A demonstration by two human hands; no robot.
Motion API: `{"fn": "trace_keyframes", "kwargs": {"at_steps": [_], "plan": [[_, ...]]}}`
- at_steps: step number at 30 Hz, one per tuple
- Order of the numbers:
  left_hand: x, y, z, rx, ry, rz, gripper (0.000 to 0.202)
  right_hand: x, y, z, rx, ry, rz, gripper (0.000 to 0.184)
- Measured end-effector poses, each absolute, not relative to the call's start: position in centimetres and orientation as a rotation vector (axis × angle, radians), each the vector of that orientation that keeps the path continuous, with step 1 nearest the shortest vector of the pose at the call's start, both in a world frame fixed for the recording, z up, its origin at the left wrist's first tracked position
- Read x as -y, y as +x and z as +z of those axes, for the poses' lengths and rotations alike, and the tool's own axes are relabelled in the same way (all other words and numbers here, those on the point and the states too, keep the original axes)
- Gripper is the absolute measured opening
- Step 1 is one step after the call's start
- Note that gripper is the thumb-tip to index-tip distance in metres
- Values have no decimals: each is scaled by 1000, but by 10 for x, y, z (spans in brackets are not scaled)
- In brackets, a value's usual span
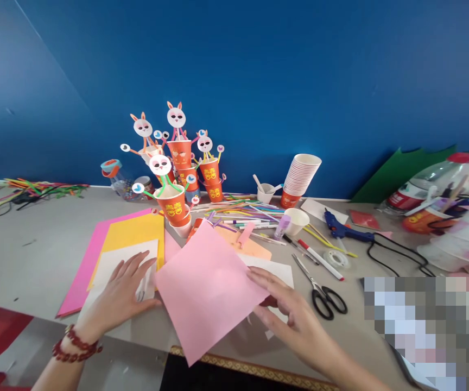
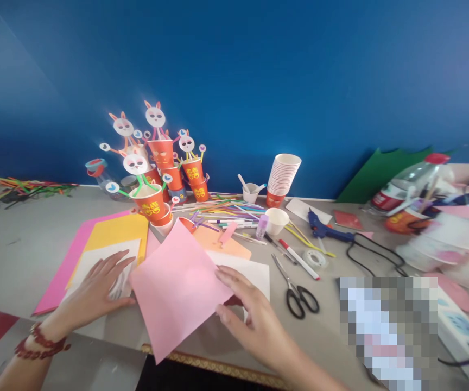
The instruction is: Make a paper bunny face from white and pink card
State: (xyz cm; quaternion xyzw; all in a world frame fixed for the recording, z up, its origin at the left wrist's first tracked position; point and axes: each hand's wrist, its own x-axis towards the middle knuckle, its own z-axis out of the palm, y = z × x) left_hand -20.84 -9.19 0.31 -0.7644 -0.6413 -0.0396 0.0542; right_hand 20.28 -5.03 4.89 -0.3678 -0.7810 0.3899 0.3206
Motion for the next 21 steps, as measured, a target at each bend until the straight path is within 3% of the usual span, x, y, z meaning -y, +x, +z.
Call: {"fn": "trace_keyframes", "kwargs": {"at_steps": [2, 8, 15, 21], "plan": [[98, -212, 1, 1897, -2332, -99, 78, 48, 201, 47, 2056, -969, 996, 46], [98, -189, -3, 1894, -2283, -142, 45, 45, 205, 40, 2026, -1028, 1019, 43], [95, -176, 0, 1784, -2291, -209, 25, 54, 209, 42, 1965, -1012, 1097, 42], [102, -188, 4, 1983, -2095, -511, 25, 62, 197, 37, 1871, -946, 1195, 46]]}}
